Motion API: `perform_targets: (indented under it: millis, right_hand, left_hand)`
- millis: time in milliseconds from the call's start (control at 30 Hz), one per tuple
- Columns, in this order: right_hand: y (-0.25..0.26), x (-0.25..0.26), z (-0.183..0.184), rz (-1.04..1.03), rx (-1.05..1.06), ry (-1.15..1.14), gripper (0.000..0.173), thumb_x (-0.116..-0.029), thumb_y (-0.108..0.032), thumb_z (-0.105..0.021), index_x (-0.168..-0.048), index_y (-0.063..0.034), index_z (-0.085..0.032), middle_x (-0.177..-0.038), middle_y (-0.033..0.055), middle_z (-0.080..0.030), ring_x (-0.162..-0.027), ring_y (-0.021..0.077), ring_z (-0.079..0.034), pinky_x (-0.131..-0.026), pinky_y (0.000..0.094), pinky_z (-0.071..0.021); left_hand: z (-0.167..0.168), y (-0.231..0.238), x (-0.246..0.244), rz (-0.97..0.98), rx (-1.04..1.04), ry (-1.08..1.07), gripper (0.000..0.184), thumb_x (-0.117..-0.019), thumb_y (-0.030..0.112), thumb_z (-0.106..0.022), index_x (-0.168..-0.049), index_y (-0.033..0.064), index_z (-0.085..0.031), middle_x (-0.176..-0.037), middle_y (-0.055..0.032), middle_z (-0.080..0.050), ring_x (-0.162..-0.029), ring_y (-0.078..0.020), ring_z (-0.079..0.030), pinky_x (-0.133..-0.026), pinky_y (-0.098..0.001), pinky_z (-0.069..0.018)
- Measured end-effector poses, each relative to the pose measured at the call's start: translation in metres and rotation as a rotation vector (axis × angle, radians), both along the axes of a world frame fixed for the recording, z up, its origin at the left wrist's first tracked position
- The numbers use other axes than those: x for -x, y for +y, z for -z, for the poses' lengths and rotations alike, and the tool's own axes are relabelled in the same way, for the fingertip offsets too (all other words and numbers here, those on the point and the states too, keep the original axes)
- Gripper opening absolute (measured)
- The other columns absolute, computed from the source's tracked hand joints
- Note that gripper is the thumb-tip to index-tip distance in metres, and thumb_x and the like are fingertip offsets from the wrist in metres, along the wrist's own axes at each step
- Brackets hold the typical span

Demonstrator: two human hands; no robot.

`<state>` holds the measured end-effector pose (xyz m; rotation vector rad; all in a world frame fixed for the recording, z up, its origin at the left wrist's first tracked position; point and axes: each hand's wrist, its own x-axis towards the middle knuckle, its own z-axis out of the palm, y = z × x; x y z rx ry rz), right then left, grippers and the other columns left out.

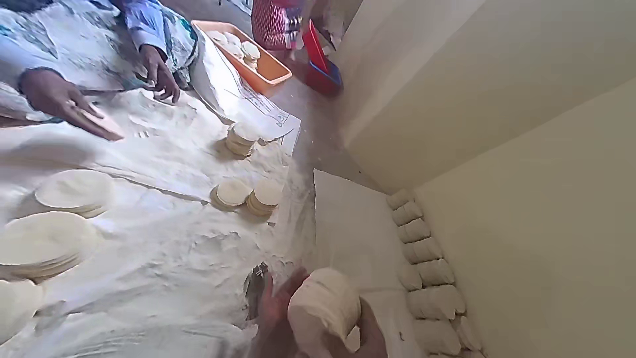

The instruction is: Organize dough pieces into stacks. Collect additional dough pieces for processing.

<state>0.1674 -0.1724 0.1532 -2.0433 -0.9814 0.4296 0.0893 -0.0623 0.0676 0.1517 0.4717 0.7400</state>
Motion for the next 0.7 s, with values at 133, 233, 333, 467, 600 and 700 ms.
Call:
perform_targets:
  millis: [133,233,333,467,600,700]
  right_hand:
    - [0.000,-0.014,0.009,-0.034,0.074,-0.048,0.078,-0.0662,-0.030,-0.090,-0.125,0.0118,-0.061,-0.106,0.0196,-0.073,-0.100,0.0204,-0.072,-0.092,0.0389,-0.0566]
    - [-0.004,-0.018,-0.006,-0.033,0.003,0.016,0.076,-0.0680,-0.028,-0.089,-0.125,0.0120,-0.059,-0.106,0.0160,-0.073,-0.098,0.0115,-0.071,-0.089,0.0309,-0.0582]
    - [-0.013,-0.022,-0.022,-0.058,-0.038,0.209,0.067,-0.0719,-0.017,-0.086,-0.125,0.0116,-0.056,-0.103,0.0108,-0.073,-0.093,0.0075,-0.072,-0.084,0.0281,-0.0606]
    - [-0.027,-0.054,-0.016,0.032,-0.065,0.551,0.046,-0.0848,-0.012,-0.070,-0.125,0.0042,-0.056,-0.099,-0.0013,-0.074,-0.089,0.0039,-0.071,-0.083,0.0263,-0.0609]
    - [-0.042,-0.092,0.029,0.329,0.054,0.781,0.029,-0.0995,-0.017,-0.055,-0.123,0.0008,-0.058,-0.093,0.0062,-0.074,-0.081,0.0125,-0.073,-0.075,0.0307,-0.0630]
    - [-0.042,-0.097,0.055,0.405,0.144,0.695,0.036,-0.0989,-0.015,-0.063,-0.129,0.0052,-0.056,-0.103,0.0156,-0.071,-0.088,0.0192,-0.071,-0.078,0.0365,-0.0613]
  left_hand:
    - [-0.003,-0.008,-0.011,0.056,0.015,0.003,0.090,-0.1033,0.058,0.005,-0.116,0.0055,-0.068,-0.097,-0.0032,-0.077,-0.091,-0.0128,-0.073,-0.080,-0.0317,-0.0601]
    - [-0.001,0.004,-0.017,0.095,-0.057,-0.019,0.098,-0.0965,0.063,0.015,-0.135,0.0042,-0.053,-0.102,-0.0048,-0.075,-0.093,-0.0150,-0.072,-0.082,-0.0342,-0.0586]
    - [0.036,0.004,-0.046,0.242,-0.048,-0.113,0.112,-0.0909,0.075,0.013,-0.140,-0.0043,-0.049,-0.114,-0.0152,-0.072,-0.103,-0.0216,-0.070,-0.088,-0.0382,-0.0555]
    - [0.043,-0.041,-0.067,0.183,0.076,-0.055,0.077,-0.1039,0.064,-0.015,-0.121,0.0021,-0.059,-0.102,-0.0073,-0.072,-0.093,-0.0125,-0.070,-0.081,-0.0334,-0.0586]
    - [0.018,-0.054,-0.051,0.446,0.350,-0.151,0.097,-0.0884,0.086,-0.010,-0.124,0.0125,-0.062,-0.113,-0.0136,-0.072,-0.105,-0.0302,-0.070,-0.086,-0.0533,-0.0577]
    - [0.028,-0.056,-0.054,0.454,0.369,-0.025,0.091,-0.0935,0.079,-0.005,-0.135,0.0129,-0.053,-0.123,-0.0166,-0.066,-0.112,-0.0359,-0.064,-0.084,-0.0589,-0.0548]
